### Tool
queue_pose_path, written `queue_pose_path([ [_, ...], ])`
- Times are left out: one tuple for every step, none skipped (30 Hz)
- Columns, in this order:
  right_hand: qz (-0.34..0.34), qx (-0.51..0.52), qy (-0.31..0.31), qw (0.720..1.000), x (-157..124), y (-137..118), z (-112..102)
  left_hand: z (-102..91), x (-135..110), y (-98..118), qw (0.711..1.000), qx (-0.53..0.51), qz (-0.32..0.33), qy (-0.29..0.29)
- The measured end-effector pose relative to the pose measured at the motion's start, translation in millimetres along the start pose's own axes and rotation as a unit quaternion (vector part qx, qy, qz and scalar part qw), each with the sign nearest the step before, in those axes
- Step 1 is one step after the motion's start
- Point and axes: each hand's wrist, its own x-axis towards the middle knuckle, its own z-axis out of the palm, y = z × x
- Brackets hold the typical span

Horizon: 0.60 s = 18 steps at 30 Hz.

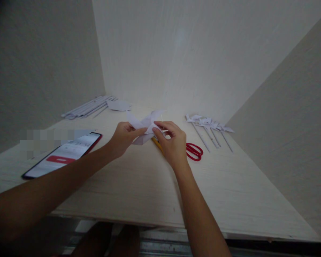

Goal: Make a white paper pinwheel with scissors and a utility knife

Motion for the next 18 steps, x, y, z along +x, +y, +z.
queue_pose_path([
  [0.007,0.005,0.004,1.000,0,1,1,0.6,0,1,1.000,-0.002,0.002,0.002],
  [0.017,0.016,0.008,1.000,-1,1,3,1.1,-1,1,1.000,-0.003,0.003,0.005],
  [0.028,0.032,0.012,0.999,-1,2,5,1.5,-1,1,1.000,-0.002,0.003,0.007],
  [0.041,0.049,0.016,0.998,-1,2,6,1.7,-1,1,1.000,-0.001,0.002,0.009],
  [0.055,0.062,0.023,0.996,-2,2,7,1.7,-1,1,1.000,-0.001,0.001,0.009],
  [0.072,0.072,0.031,0.994,-2,2,9,1.5,-1,1,1.000,-0.001,0.000,0.007],
  [0.092,0.081,0.037,0.992,-3,2,10,1.2,-1,0,1.000,-0.001,0.000,0.004],
  [0.115,0.087,0.041,0.989,-3,2,11,0.8,-1,0,1.000,0.001,0.000,0.001],
  [0.140,0.094,0.040,0.985,-4,2,11,0.4,0,-1,1.000,0.003,0.000,-0.001],
  [0.164,0.099,0.037,0.981,-4,1,12,0.1,0,-1,1.000,0.007,0.002,-0.001],
  [0.183,0.104,0.033,0.977,-4,1,12,-0.1,0,-2,1.000,0.011,0.003,0.000],
  [0.196,0.106,0.028,0.974,-5,1,12,-0.2,0,-2,1.000,0.015,0.003,0.002],
  [0.204,0.106,0.025,0.973,-5,1,12,-0.2,0,-2,1.000,0.018,0.003,0.006],
  [0.208,0.105,0.022,0.972,-5,1,12,0.1,0,-2,1.000,0.019,0.001,0.007],
  [0.209,0.106,0.019,0.972,-5,1,12,0.4,0,-2,1.000,0.019,0.000,0.008],
  [0.211,0.108,0.015,0.971,-6,1,12,0.9,-1,-2,1.000,0.017,-0.002,0.007],
  [0.214,0.110,0.011,0.970,-6,0,13,1.3,-1,-2,1.000,0.015,-0.003,0.007],
  [0.218,0.114,0.007,0.969,-6,0,13,1.8,-1,-1,1.000,0.013,-0.003,0.007],
])
